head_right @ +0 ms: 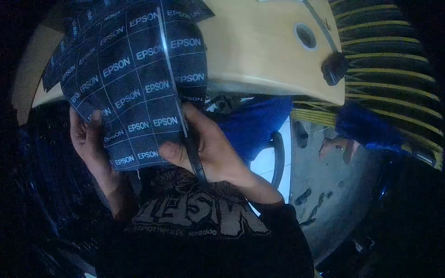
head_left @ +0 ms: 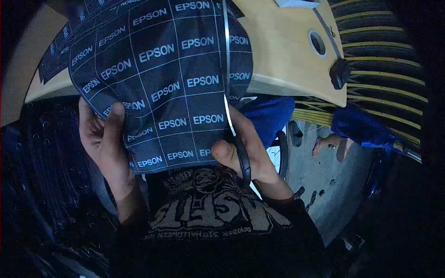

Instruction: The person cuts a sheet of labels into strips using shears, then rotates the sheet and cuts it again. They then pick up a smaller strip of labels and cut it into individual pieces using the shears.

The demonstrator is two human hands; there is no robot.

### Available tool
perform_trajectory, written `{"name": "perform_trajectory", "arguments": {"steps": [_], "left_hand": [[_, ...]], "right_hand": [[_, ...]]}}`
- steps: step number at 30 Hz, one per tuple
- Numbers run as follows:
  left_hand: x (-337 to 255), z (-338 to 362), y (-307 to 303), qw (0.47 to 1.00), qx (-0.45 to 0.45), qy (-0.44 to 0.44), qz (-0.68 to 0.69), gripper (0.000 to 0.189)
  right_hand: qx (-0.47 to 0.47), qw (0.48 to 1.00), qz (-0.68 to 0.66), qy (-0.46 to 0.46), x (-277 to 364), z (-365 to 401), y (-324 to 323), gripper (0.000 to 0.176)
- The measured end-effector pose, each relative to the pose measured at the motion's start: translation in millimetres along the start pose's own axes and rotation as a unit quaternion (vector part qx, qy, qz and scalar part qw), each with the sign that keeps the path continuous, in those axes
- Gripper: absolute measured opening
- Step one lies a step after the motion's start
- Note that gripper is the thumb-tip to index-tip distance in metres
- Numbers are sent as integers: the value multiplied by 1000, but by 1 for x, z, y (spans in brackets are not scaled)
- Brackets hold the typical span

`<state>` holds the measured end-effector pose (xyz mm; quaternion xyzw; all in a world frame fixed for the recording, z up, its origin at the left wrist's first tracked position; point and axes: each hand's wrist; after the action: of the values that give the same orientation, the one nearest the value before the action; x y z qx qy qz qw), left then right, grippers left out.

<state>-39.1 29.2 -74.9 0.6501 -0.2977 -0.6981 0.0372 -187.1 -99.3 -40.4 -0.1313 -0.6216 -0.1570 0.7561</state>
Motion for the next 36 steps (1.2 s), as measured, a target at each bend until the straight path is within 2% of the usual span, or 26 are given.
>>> {"name": "perform_trajectory", "arguments": {"steps": [2, 3, 4, 7, 9, 13, 16, 18, 22, 24, 27, 31, 33, 36], "left_hand": [[-1, -1, -1, 1000, -3, 3, 11, 34], [-2, -2, -2, 1000, -7, 7, -5, 35], [-2, -3, -3, 1000, -10, 12, -21, 35], [-3, -4, -3, 999, -15, 31, -22, 35], [-3, -4, -7, 999, -17, 35, -22, 35], [-3, -1, -8, 999, -20, 33, -16, 34], [-5, 1, -10, 999, -8, 40, -5, 34], [-6, 2, -12, 999, -8, 37, -9, 34], [-3, 1, -11, 999, 9, 35, 0, 34], [-5, 2, -9, 999, 3, 34, -3, 35], [-5, 4, -9, 999, -2, 34, 1, 36], [-8, 6, -8, 1000, -12, 22, 3, 39], [-7, 5, -11, 1000, 1, 24, 15, 40], [-6, 5, -8, 999, 10, 25, 25, 40]], "right_hand": [[-4, 1000, -3, 4, 0, 2, 1, 71], [-13, 999, 22, -39, -5, 2, 1, 70], [-14, 999, 22, -39, -5, 2, 3, 70], [-28, 998, -23, -44, -4, 6, 7, 70], [14, 1000, 11, 7, -3, 9, 5, 71], [11, 999, 38, -33, -8, 9, 7, 72], [-7, 1000, 16, -17, 0, 11, 12, 71], [14, 1000, 0, 23, 1, 12, 11, 71], [6, 1000, 24, 10, 5, 10, 8, 69], [-23, 999, -7, -22, 4, 10, 11, 67], [0, 1000, 18, 12, 7, 8, 8, 67], [9, 1000, 26, 15, 4, 6, 9, 68], [-5, 1000, -15, -13, 4, 6, 13, 69], [6, 1000, -2, 5, 5, 6, 11, 69]]}}
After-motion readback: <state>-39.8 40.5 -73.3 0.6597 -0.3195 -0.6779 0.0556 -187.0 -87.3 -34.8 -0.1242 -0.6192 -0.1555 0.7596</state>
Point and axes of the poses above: each hand's wrist, its own z-axis away from the middle knuckle, its own y-axis out of the palm, x = y × z, and after that the axes turned 8 degrees about z, right-handed
